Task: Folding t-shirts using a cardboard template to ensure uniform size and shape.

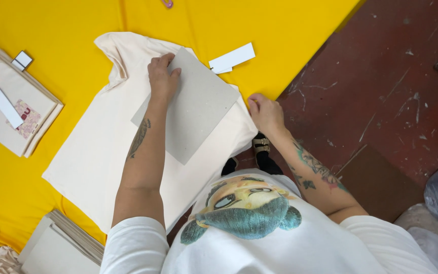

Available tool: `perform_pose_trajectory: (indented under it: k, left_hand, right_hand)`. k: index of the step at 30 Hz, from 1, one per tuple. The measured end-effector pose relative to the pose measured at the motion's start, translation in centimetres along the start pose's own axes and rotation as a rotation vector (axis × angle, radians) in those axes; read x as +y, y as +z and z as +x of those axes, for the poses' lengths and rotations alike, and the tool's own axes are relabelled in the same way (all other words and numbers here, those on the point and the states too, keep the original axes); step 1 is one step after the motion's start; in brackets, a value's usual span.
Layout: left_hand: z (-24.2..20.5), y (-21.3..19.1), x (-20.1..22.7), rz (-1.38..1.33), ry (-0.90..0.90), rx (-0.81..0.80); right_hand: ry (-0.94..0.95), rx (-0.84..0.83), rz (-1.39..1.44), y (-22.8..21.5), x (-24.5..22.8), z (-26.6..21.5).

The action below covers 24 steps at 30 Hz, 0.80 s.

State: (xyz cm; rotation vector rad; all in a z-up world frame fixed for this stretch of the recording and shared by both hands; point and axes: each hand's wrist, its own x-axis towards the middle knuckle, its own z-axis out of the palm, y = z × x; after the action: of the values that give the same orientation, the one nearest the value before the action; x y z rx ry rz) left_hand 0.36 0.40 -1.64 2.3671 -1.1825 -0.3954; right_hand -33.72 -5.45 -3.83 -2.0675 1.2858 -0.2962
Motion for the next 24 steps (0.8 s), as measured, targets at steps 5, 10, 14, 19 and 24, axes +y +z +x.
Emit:
perform_pose_trajectory:
  k: [5,10,14,19,24]
  left_hand:
    - [0.3,0.0,0.2,-0.037,-0.023,-0.004]
    - [0.4,0.1,-0.2,-0.059,-0.043,-0.023]
    - [0.5,0.2,0.0,-0.047,-0.052,-0.009]
    - [0.3,-0.3,0.7,-0.066,-0.071,-0.017]
    - [0.3,-0.1,0.2,-0.075,-0.074,-0.024]
  right_hand:
    - [0.161,-0.179,0.148,2.8,1.3,1.8]
    - [0.323,-0.174,0.543,2.6,0.2,2.5]
    - [0.297,-0.188,0.527,1.6,-0.5,3.1]
    - [0.235,-0.194,0.227,1.0,-0.7,3.3]
    - [0.198,-0.199,0.217,-0.2,-1.6,3.7]
